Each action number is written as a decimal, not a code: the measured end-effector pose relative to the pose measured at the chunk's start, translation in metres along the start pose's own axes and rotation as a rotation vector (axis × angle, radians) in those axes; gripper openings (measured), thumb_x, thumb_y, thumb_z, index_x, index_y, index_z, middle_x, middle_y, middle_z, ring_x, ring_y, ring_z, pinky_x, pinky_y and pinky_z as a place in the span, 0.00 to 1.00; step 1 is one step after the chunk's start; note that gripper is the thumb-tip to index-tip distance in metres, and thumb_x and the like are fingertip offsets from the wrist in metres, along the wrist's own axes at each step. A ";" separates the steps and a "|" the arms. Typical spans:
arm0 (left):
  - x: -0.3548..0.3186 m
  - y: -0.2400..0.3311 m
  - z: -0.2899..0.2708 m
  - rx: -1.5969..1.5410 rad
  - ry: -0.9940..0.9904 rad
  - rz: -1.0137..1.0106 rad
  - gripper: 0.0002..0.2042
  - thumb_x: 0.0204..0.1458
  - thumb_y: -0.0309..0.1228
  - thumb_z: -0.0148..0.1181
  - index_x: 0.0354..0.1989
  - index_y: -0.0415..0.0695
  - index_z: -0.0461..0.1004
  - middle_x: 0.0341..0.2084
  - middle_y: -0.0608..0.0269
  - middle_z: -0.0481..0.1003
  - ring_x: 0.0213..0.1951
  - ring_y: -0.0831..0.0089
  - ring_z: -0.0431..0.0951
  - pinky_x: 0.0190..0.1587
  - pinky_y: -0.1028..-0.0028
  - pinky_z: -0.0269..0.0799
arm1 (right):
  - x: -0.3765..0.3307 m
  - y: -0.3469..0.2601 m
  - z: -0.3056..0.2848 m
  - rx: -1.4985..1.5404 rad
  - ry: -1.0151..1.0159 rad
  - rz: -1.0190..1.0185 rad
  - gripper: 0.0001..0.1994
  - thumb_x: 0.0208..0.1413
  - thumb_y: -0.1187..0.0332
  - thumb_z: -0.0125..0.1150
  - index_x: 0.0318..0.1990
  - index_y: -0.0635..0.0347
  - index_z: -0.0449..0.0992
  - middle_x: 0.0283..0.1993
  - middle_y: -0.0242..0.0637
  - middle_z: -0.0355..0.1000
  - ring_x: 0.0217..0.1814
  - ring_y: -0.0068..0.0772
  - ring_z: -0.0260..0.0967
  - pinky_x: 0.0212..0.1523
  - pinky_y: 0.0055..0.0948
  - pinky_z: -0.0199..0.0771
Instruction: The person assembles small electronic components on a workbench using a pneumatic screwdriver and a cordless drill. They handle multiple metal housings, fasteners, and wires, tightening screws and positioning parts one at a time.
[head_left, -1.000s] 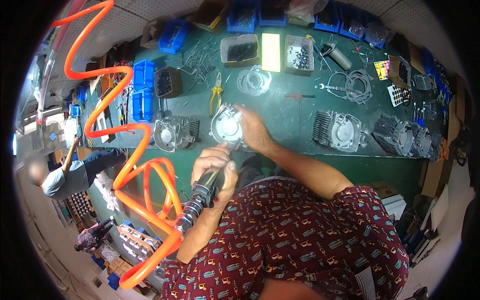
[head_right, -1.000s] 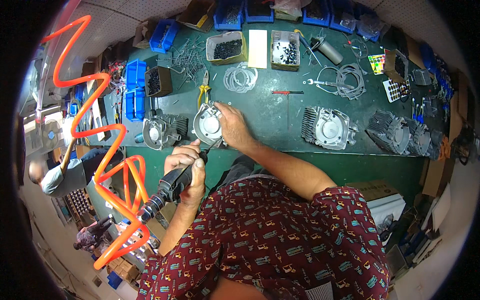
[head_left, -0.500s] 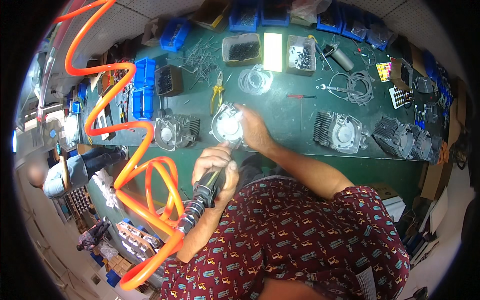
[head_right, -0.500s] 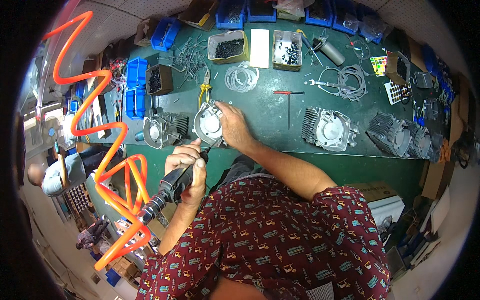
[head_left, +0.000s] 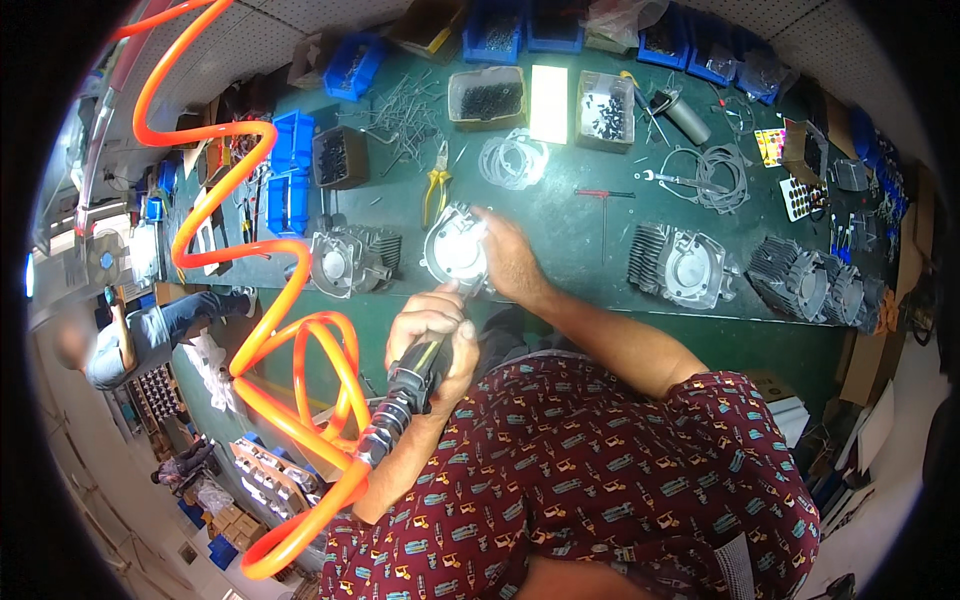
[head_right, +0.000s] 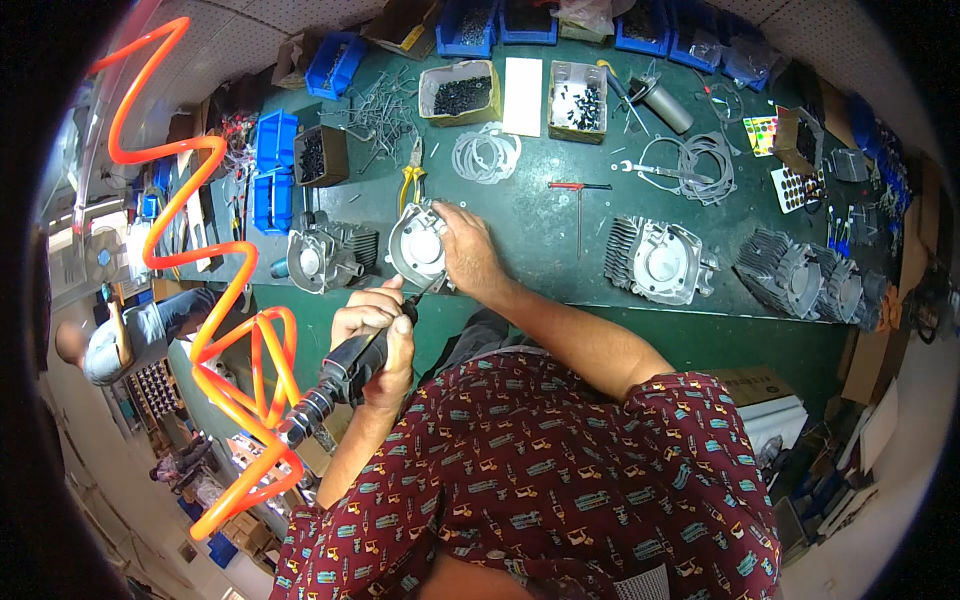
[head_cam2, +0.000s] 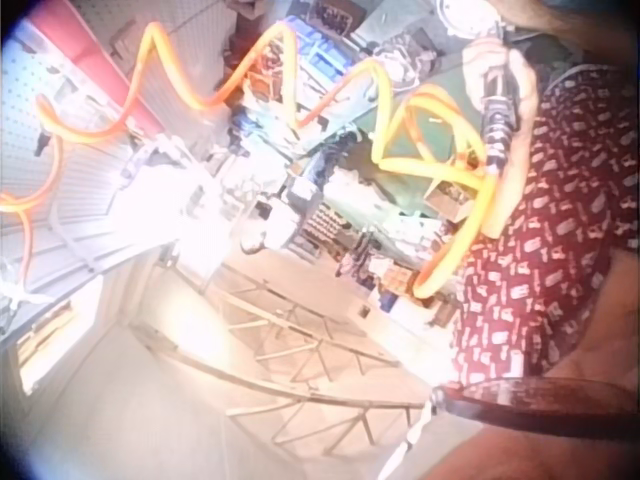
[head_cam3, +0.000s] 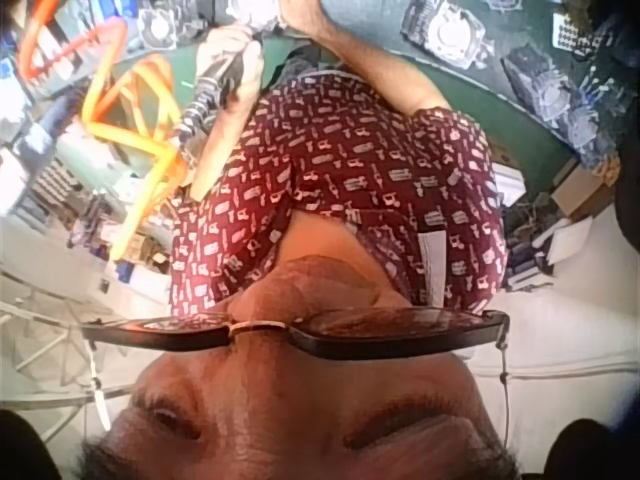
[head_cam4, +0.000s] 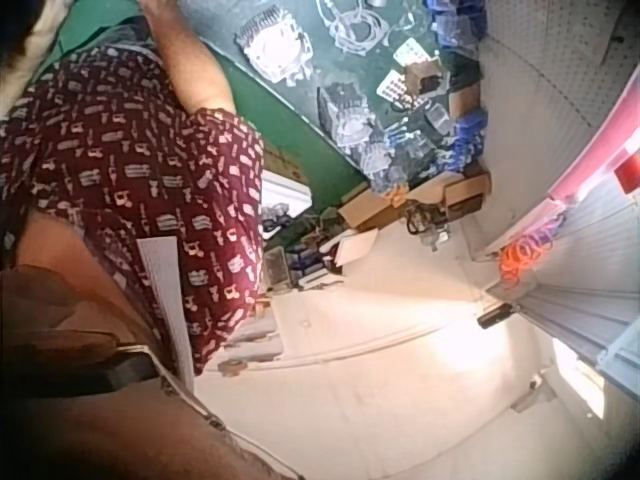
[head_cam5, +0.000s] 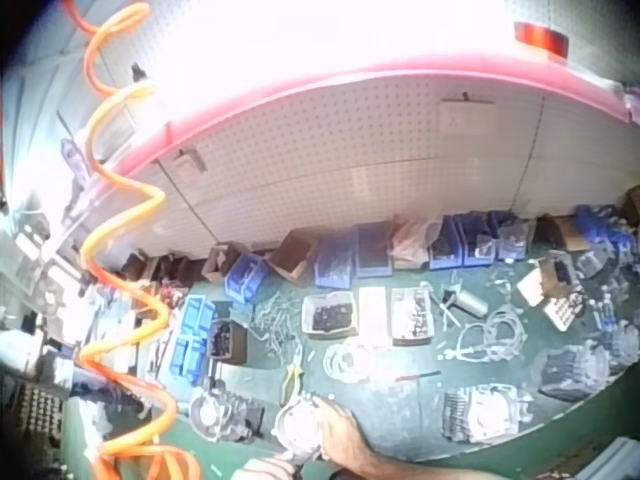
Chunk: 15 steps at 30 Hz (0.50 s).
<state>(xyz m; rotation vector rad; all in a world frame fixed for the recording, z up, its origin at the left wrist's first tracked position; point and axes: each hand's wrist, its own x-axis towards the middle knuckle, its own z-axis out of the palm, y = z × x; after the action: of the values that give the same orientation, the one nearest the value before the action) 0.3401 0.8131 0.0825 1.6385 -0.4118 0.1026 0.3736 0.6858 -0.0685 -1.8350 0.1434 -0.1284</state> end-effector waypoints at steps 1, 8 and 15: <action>0.001 0.002 0.000 -0.002 -0.005 0.003 0.12 0.54 0.19 0.63 0.39 0.43 0.63 0.33 0.58 0.71 0.39 0.65 0.74 0.60 0.48 0.70 | 0.000 -0.001 0.000 0.007 -0.002 0.000 0.19 0.62 0.74 0.47 0.59 0.69 0.71 0.60 0.55 0.71 0.64 0.57 0.66 0.68 0.47 0.60; 0.001 0.004 0.000 0.008 -0.026 0.014 0.12 0.54 0.19 0.63 0.39 0.43 0.63 0.33 0.58 0.71 0.39 0.65 0.74 0.60 0.47 0.70 | 0.000 0.003 0.001 0.041 -0.007 -0.007 0.19 0.62 0.74 0.47 0.59 0.69 0.71 0.61 0.56 0.71 0.64 0.58 0.66 0.68 0.47 0.61; 0.000 0.005 0.000 0.004 -0.021 0.013 0.12 0.54 0.19 0.62 0.38 0.44 0.63 0.32 0.58 0.71 0.38 0.65 0.74 0.60 0.48 0.70 | -0.002 -0.001 0.001 0.028 -0.003 0.010 0.19 0.62 0.74 0.47 0.59 0.70 0.71 0.61 0.56 0.71 0.64 0.57 0.66 0.68 0.47 0.60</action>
<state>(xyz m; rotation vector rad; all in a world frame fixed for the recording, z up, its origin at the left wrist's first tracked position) 0.3388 0.8132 0.0870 1.6423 -0.4384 0.0963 0.3721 0.6872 -0.0680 -1.8059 0.1484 -0.1203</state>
